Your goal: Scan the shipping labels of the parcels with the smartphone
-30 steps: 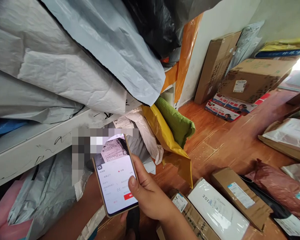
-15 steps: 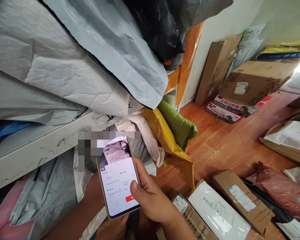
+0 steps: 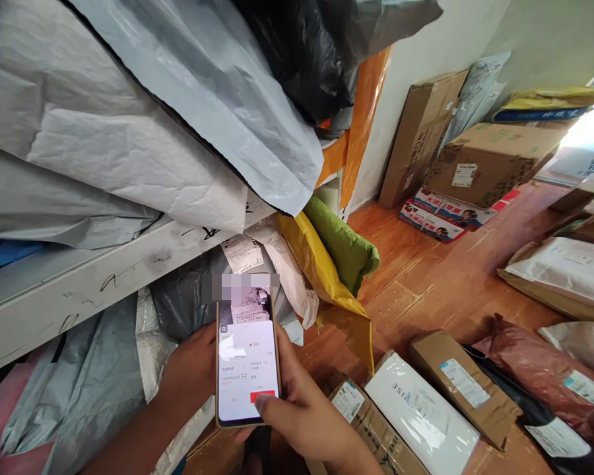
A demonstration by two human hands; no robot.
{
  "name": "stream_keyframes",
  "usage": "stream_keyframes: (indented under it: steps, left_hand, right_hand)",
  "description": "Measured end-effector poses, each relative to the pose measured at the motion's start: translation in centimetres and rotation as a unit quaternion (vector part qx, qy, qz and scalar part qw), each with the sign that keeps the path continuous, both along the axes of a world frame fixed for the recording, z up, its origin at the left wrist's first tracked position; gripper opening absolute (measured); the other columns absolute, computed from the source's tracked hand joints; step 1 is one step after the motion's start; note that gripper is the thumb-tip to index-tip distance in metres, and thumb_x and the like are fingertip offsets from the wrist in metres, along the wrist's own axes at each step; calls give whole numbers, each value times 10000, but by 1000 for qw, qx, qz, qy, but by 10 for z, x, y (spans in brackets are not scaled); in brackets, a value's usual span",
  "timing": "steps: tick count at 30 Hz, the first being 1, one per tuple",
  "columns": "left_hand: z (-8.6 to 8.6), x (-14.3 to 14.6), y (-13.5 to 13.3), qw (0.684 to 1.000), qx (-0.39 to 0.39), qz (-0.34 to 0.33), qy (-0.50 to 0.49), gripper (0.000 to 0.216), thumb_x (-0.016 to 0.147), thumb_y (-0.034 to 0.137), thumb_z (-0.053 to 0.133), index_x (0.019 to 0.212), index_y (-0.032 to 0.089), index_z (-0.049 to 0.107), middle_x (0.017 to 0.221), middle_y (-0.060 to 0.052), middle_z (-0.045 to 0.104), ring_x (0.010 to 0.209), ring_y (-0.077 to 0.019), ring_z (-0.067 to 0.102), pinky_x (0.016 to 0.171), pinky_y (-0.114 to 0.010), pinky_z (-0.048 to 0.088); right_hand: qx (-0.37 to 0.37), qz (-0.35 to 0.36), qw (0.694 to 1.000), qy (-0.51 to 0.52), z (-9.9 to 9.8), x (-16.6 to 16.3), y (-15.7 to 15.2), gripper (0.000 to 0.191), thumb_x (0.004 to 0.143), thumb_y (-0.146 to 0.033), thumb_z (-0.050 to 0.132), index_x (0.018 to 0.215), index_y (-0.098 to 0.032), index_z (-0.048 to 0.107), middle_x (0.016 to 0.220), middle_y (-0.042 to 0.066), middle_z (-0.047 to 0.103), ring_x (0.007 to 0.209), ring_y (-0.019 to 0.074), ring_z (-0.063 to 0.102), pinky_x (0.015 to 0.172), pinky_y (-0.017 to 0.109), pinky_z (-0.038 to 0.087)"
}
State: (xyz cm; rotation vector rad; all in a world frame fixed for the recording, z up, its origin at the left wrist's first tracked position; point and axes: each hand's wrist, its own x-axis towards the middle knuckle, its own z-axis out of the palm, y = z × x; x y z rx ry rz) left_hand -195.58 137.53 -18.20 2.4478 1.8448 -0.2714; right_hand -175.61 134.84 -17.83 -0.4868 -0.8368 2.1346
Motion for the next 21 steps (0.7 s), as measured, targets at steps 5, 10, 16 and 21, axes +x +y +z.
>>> stream_keyframes:
  steps: [5,10,16,21]
  left_hand:
    - [-6,-1,-1,998,54,-11,-9,252,772,63,490,885,209,661,872,-31,618,808,-222,607,707,-335,492]
    - [-5,1,-1,996,89,-26,1,202,742,60,523,809,206,645,804,-16,601,741,-193,593,641,-298,470]
    - [-7,-1,-2,991,130,-43,11,191,754,50,517,795,201,628,766,-11,582,729,-174,605,648,-288,492]
    - [-13,-3,-2,986,156,-55,6,192,762,70,530,830,211,642,771,-5,582,713,-171,603,640,-297,503]
  right_hand:
    - [9,-8,1000,3,-4,3,-4,1014,833,-293,657,1469,-278,-133,1000,33,683,691,132,667,650,278,557]
    - [20,-13,999,21,-10,2,-4,942,841,-272,652,1477,-333,-41,1075,38,667,685,119,676,646,262,558]
    - [-18,-13,1000,7,-10,5,-14,951,833,-295,665,1485,-333,-27,1166,71,659,692,136,676,661,293,559]
    - [-29,-56,996,-67,-15,9,-34,933,745,-462,726,1485,-295,185,1422,106,488,1206,302,557,942,427,490]
